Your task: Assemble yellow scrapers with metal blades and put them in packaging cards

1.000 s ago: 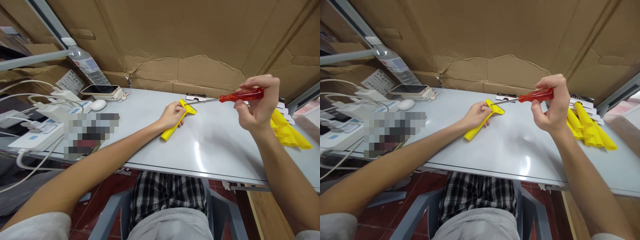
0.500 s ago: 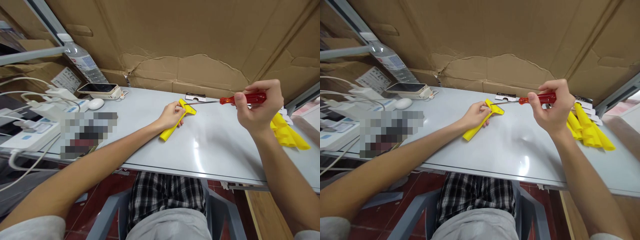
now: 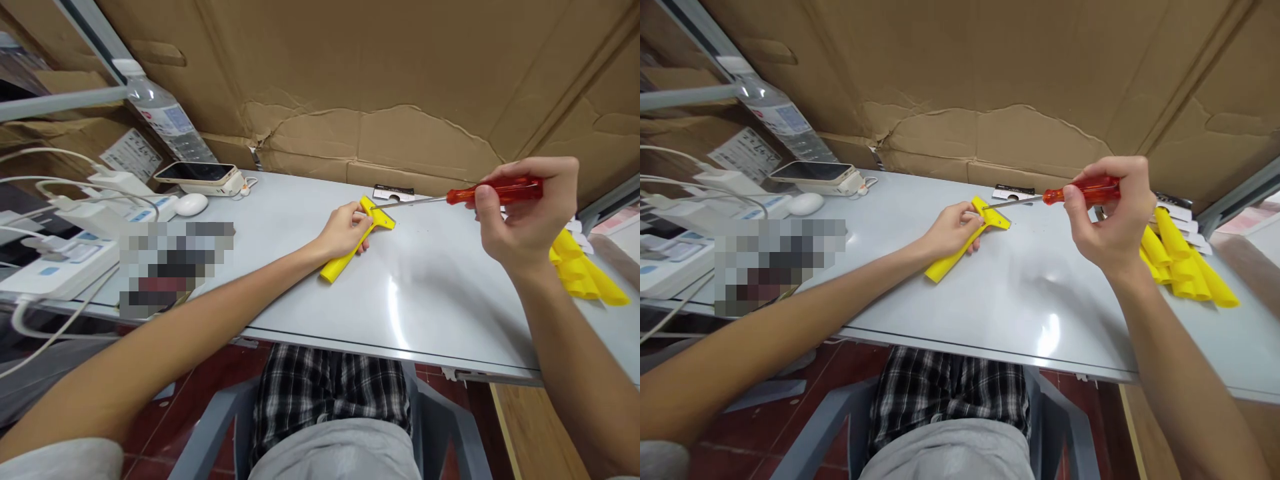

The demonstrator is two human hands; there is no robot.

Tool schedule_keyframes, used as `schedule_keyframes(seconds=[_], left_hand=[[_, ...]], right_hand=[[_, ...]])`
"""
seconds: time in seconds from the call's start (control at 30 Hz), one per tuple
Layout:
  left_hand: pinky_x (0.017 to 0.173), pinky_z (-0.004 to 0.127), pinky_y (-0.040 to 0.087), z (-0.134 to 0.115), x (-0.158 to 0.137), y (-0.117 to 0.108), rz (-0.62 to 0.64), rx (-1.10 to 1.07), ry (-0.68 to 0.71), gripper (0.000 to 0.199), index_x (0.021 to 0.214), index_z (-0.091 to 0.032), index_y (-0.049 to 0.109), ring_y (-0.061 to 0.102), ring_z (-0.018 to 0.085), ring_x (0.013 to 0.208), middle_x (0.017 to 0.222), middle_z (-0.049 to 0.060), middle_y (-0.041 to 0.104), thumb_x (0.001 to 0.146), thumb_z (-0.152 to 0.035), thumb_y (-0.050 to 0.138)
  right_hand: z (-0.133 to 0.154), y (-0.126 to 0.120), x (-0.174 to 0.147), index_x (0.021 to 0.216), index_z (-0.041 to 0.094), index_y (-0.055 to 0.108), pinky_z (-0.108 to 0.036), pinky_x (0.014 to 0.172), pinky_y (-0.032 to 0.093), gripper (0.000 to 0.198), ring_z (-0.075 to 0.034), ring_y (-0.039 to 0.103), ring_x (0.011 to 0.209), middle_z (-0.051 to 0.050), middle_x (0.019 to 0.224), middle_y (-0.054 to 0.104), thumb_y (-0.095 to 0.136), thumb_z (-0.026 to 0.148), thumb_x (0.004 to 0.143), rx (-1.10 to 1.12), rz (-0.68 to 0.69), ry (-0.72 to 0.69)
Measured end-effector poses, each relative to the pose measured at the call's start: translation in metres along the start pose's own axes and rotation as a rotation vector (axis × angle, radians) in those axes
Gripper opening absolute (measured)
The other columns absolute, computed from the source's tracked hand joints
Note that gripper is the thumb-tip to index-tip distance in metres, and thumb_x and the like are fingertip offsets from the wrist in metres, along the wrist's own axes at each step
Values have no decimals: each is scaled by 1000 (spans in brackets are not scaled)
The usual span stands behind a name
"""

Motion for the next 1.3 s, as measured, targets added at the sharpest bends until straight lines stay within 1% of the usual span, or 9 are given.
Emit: schedule_keyframes(seconds=[0.17, 0.33, 0.4, 0.53, 0.7, 0.9, 1.0, 1.17, 1.3], left_hand=[[43, 24, 54, -3, -3, 0, -2, 4, -17, 5, 107, -18, 56, 68, 13, 51, 82, 4, 71, 106, -23, 58], [42, 23, 52, -8, -7, 1, -15, -1, -60, 2, 106, -18, 54, 65, 11, 49, 83, 4, 71, 107, -18, 55], [42, 23, 52, -8, -7, 1, -16, -3, -63, 3, 105, -17, 54, 65, 10, 49, 86, 5, 73, 107, -18, 55], [43, 23, 53, -6, -5, -1, -15, -12, -49, 8, 105, -17, 56, 66, 10, 50, 90, 7, 76, 105, -22, 61], [43, 24, 54, -6, -3, 0, -5, 6, -28, 8, 110, -16, 57, 67, 10, 50, 99, 10, 77, 106, -23, 60], [44, 24, 53, -8, -5, 1, -3, -2, -36, 6, 106, -16, 57, 67, 11, 50, 88, 8, 76, 106, -21, 61], [45, 23, 53, -7, -5, 0, -8, -4, -56, 6, 104, -17, 57, 66, 11, 49, 82, 6, 75, 106, -21, 61], [45, 25, 53, -9, -6, 0, -8, 3, -40, 9, 106, -17, 57, 66, 11, 49, 90, 8, 77, 105, -23, 63], [44, 24, 52, -8, -6, 1, -9, 3, -51, 7, 105, -17, 56, 65, 10, 48, 85, 6, 75, 106, -21, 61]], right_hand=[[-3, -10, 1, 107, 17, 63, -12, 55, 51, 33, -3, 66, 69, 2, 89, 63, 81, 30, 82, -141, -64, -63], [0, -5, 2, 122, 24, 60, -24, 68, 60, 40, -9, 70, 88, -3, 112, 61, 72, 45, 90, 15, -34, -42], [-1, 0, 3, 122, 25, 58, -26, 70, 62, 40, -10, 70, 93, -4, 115, 60, 70, 49, 92, 64, -2, 21], [-14, 7, 2, 117, 21, 55, -16, 56, 57, 39, -5, 69, 77, -1, 105, 61, 75, 40, 91, 64, 71, 165], [-19, -3, 0, 107, 16, 58, -13, 56, 54, 38, 0, 64, 66, 2, 93, 61, 79, 40, 86, -71, 12, 98], [-9, 3, 2, 117, 20, 57, -17, 60, 58, 35, -6, 69, 83, -3, 109, 63, 69, 30, 86, 107, 49, 75], [-11, 6, 1, 114, 19, 57, -16, 59, 60, 32, -4, 68, 74, 0, 103, 64, 70, 26, 86, 115, 69, 121], [-18, 0, -2, 101, 14, 58, -12, 51, 51, 28, -2, 66, 62, 2, 91, 62, 77, 29, 86, 37, 24, 124], [-22, -6, -3, 92, 12, 62, -13, 49, 43, 30, -3, 63, 58, 3, 79, 62, 83, 30, 80, -50, -5, 137]])
Point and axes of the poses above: each hand's wrist, its own x-axis towards the middle knuckle, its own y-axis out of the palm, z = x × y, the point moved 10 cm from there along x, towards the middle knuckle
